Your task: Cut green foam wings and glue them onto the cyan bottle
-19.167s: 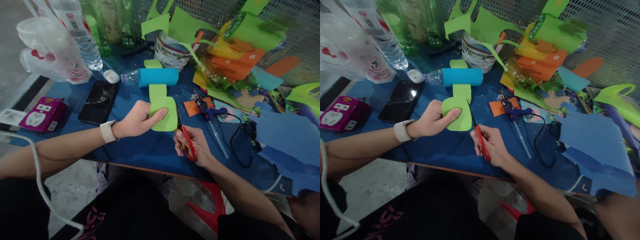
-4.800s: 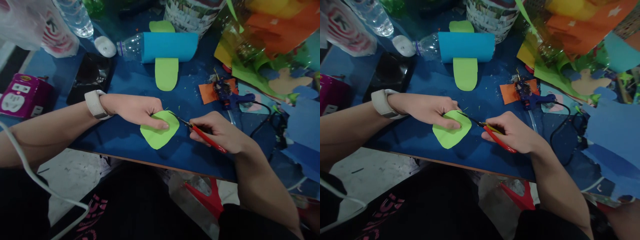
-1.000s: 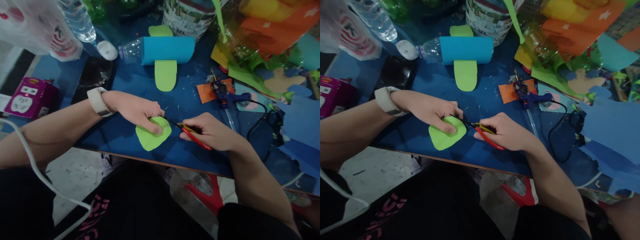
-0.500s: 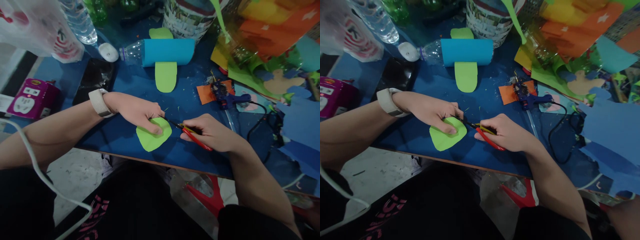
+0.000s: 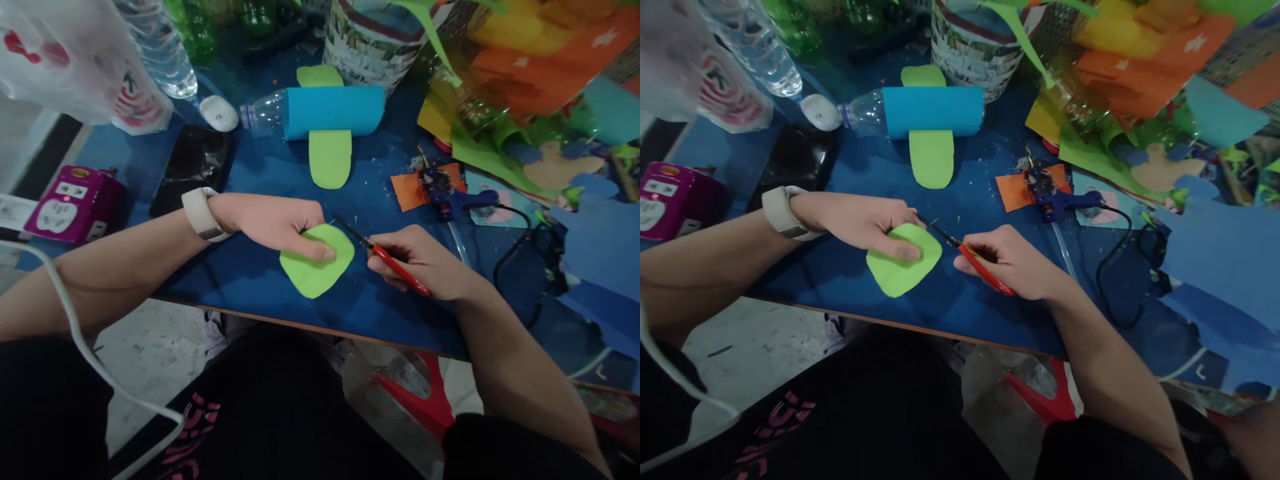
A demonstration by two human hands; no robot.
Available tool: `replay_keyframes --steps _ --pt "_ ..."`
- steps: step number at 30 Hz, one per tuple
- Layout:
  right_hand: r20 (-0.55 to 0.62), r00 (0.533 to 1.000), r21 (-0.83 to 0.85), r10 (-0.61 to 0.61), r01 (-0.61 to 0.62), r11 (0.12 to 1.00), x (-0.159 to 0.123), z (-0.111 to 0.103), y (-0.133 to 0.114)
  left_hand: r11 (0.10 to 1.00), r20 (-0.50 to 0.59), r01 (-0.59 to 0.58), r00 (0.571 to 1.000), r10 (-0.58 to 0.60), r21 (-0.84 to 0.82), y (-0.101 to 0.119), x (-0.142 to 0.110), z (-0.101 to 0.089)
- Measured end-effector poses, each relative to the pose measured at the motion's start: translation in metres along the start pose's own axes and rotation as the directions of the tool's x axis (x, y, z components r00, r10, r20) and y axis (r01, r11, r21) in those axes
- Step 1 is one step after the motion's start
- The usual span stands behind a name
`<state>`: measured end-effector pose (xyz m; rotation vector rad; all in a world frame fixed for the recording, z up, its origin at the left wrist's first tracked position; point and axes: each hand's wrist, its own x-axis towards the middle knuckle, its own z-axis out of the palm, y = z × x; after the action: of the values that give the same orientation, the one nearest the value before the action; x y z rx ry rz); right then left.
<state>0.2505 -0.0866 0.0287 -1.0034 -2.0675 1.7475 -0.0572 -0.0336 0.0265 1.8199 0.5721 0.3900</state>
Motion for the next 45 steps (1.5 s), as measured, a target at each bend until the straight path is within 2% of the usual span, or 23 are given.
replay_keyframes --steps 2,3,5,6,9,12,15,21,28,31,34,38,43,45 --pt "-0.125 0.992 0.164 -0.011 0.032 0.986 -0.001 0.005 0.005 0.992 0.021 -0.006 1.000 0.009 -0.126 0.006 -0.002 0.004" --pt "-0.208 0.978 0.233 -0.022 0.071 0.970 -0.002 0.008 0.007 0.979 -0.020 -0.023 1.000 0.019 -0.202 0.008 -0.002 0.006" --pt "-0.376 0.925 0.319 -0.048 0.178 0.931 -0.002 0.012 0.011 0.943 -0.212 -0.090 0.977 0.021 -0.322 0.012 -0.003 0.009" --pt "-0.446 0.893 0.338 -0.056 0.226 0.914 -0.001 0.013 0.012 0.927 -0.324 -0.137 0.946 0.017 -0.350 0.014 -0.002 0.010" --pt "-0.584 0.809 0.346 -0.061 0.316 0.883 0.001 0.014 0.010 0.902 -0.591 -0.281 0.806 0.035 -0.329 0.014 0.001 0.008" --pt "-0.643 0.765 0.343 -0.034 0.327 0.881 0.003 0.013 0.005 0.878 -0.708 -0.395 0.699 0.098 -0.269 0.011 0.005 0.001" --pt "-0.632 0.774 0.340 -0.039 0.322 0.884 0.002 0.013 0.006 0.886 -0.752 -0.408 0.650 0.112 -0.220 0.006 0.007 -0.006" --pt "-0.632 0.766 0.286 -0.113 0.367 0.885 0.002 0.015 0.010 0.879 -0.746 -0.440 0.644 0.169 -0.181 -0.003 0.013 -0.005" --pt "-0.658 0.744 0.283 -0.117 0.388 0.877 0.005 0.015 0.012 0.935 -0.788 -0.331 0.607 0.106 -0.129 -0.010 0.015 0.004" --pt "-0.681 0.722 0.266 -0.123 0.400 0.877 0.004 0.016 0.012 0.949 -0.774 -0.288 0.627 0.084 -0.131 -0.016 0.015 0.006" --pt "-0.721 0.687 0.263 -0.088 0.389 0.883 0.003 0.017 0.008 0.940 -0.748 -0.311 0.655 0.104 -0.142 -0.019 0.014 0.008" --pt "-0.775 0.630 0.269 -0.055 0.407 0.873 0.003 0.018 0.004 0.943 -0.753 -0.286 0.654 0.064 -0.168 -0.022 0.014 0.008" --pt "-0.777 0.628 0.266 -0.054 0.404 0.875 0.001 0.016 0.007 0.951 -0.750 -0.250 0.661 0.029 -0.183 -0.022 0.014 0.004" --pt "-0.760 0.647 0.262 -0.056 0.384 0.885 0.001 0.015 0.010 0.953 -0.739 -0.224 0.674 0.001 -0.203 -0.021 0.014 0.004"
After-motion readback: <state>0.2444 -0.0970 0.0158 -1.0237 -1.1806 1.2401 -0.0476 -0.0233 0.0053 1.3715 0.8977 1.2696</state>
